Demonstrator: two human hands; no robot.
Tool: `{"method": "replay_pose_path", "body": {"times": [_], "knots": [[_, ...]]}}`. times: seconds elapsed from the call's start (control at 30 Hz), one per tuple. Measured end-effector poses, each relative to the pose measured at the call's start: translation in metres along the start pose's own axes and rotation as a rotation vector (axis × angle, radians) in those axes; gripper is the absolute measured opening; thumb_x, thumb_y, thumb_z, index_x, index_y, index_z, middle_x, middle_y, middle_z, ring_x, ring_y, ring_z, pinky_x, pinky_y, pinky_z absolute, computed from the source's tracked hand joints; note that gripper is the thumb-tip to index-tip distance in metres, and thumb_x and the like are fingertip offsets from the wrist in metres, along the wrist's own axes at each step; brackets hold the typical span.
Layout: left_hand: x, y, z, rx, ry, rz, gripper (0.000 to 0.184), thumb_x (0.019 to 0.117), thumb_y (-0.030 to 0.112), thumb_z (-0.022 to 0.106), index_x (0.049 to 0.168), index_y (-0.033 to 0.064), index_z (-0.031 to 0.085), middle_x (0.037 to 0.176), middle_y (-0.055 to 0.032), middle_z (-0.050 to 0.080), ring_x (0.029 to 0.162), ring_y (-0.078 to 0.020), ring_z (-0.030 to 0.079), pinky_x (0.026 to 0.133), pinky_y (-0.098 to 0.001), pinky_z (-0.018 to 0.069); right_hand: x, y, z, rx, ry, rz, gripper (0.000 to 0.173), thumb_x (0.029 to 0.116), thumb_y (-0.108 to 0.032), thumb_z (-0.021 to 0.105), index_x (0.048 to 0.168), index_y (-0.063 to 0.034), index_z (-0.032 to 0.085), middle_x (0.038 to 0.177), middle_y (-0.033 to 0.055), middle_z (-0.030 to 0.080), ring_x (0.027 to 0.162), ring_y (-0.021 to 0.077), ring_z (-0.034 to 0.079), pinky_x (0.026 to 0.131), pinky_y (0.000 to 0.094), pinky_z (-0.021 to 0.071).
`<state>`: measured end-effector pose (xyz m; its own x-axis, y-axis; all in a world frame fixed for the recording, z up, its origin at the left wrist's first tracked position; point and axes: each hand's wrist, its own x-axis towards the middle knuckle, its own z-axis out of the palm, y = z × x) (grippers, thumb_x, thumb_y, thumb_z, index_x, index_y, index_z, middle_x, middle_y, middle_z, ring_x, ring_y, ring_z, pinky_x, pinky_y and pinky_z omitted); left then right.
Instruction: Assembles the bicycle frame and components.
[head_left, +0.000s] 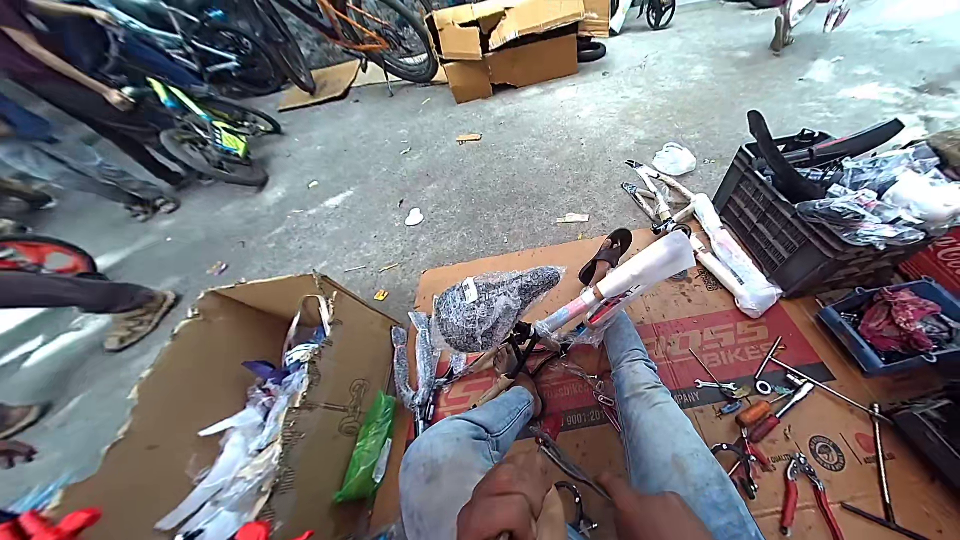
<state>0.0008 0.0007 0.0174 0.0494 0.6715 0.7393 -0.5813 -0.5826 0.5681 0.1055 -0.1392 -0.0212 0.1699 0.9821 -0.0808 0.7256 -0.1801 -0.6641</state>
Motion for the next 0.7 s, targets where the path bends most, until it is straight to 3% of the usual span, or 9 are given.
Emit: {"method": "replay_pose_path", "body": {"times": [0.07,0.17,0.23,0.3,0.37,0.4,0.5,0.6,0.7], "knots": [[-0.005,-0.005,-0.005,-0.003,0.004,-0.035,0.041,0.1079,0.046,0.043,0.083,0.0184,0.059,0.069,0.0079,0.052,0.059,-0.0037,0.049,0.055,-0.0184,0.0420,0.007,0.000,-0.005,0.042,-0.025,0.092,0.037,0.1065,-0.022,0.047,0.137,-0.0061,0.060,0.075,0.0160,0.071,0.064,0.0382,0.071,0.059,0.0586,0.0561],[-0.007,0.003,-0.008,-0.004,-0.001,-0.039,0.041,0.1087,0.043,0.042,0.081,0.0177,0.057,0.070,0.0067,0.051,0.060,-0.0050,0.050,0.057,-0.0192,0.0433,-0.003,-0.013,-0.032,0.222,0.358,-0.102,0.035,0.1100,-0.025,0.043,0.129,-0.0011,0.060,0.068,0.0078,0.066,0.053,0.0205,0.064,0.047,0.0404,0.0542],[0.001,0.004,-0.006,0.012,-0.019,-0.004,0.042,0.1091,0.044,0.040,0.080,0.0176,0.055,0.069,0.0066,0.048,0.058,-0.0050,0.047,0.055,-0.0188,0.0419,-0.006,-0.015,-0.040,0.319,0.465,-0.275,0.032,0.1116,-0.029,0.039,0.125,-0.0054,0.056,0.070,0.0074,0.062,0.057,0.0163,0.063,0.052,0.0334,0.0547],[0.007,0.006,-0.003,0.023,-0.028,0.012,0.042,0.1089,0.043,0.040,0.079,0.0172,0.055,0.068,0.0064,0.047,0.058,-0.0052,0.046,0.054,-0.0189,0.0412,-0.011,-0.013,-0.027,0.188,0.310,-0.237,0.026,0.1079,-0.021,0.045,0.118,-0.0054,0.062,0.071,0.0095,0.065,0.059,0.0224,0.065,0.054,0.0390,0.0548],[0.001,0.002,-0.006,0.049,-0.031,-0.006,0.040,0.1084,0.045,0.043,0.083,0.0183,0.058,0.070,0.0076,0.050,0.058,-0.0042,0.048,0.054,-0.0184,0.0408,-0.004,-0.010,-0.007,-0.001,-0.100,0.063,0.033,0.1061,-0.021,0.046,0.133,-0.0084,0.060,0.075,0.0157,0.071,0.067,0.0378,0.071,0.060,0.0571,0.0565],[-0.005,-0.001,-0.009,0.053,-0.023,-0.022,0.039,0.1085,0.045,0.043,0.085,0.0192,0.059,0.070,0.0085,0.052,0.059,-0.0035,0.049,0.055,-0.0178,0.0416,-0.001,-0.007,0.001,0.007,-0.178,0.152,0.038,0.1071,-0.023,0.044,0.140,-0.0092,0.057,0.078,0.0177,0.071,0.071,0.0413,0.072,0.064,0.0610,0.0561],[-0.007,0.001,-0.013,0.008,0.032,-0.075,0.039,0.1083,0.044,0.044,0.085,0.0185,0.063,0.071,0.0082,0.054,0.060,-0.0042,0.052,0.057,-0.0185,0.0449,0.002,-0.003,-0.010,0.165,0.154,0.048,0.037,0.1079,-0.024,0.046,0.134,-0.0018,0.059,0.069,0.0108,0.068,0.056,0.0291,0.068,0.051,0.0507,0.0558],[-0.005,0.009,-0.011,0.004,-0.008,-0.057,0.040,0.1088,0.043,0.043,0.083,0.0176,0.060,0.071,0.0071,0.051,0.059,-0.0047,0.049,0.056,-0.0183,0.0432,-0.006,-0.010,-0.034,0.376,0.432,-0.235,0.036,0.1125,-0.034,0.038,0.128,-0.0063,0.056,0.068,0.0060,0.061,0.055,0.0153,0.062,0.049,0.0338,0.0540],[0.004,0.006,-0.006,-0.002,-0.018,-0.014,0.042,0.1088,0.043,0.041,0.080,0.0169,0.057,0.068,0.0064,0.048,0.057,-0.0053,0.047,0.054,-0.0192,0.0413,-0.010,-0.008,-0.019,0.164,0.237,-0.189,0.026,0.1064,-0.020,0.045,0.117,-0.0054,0.063,0.068,0.0093,0.065,0.057,0.0238,0.065,0.052,0.0415,0.0542]]}}
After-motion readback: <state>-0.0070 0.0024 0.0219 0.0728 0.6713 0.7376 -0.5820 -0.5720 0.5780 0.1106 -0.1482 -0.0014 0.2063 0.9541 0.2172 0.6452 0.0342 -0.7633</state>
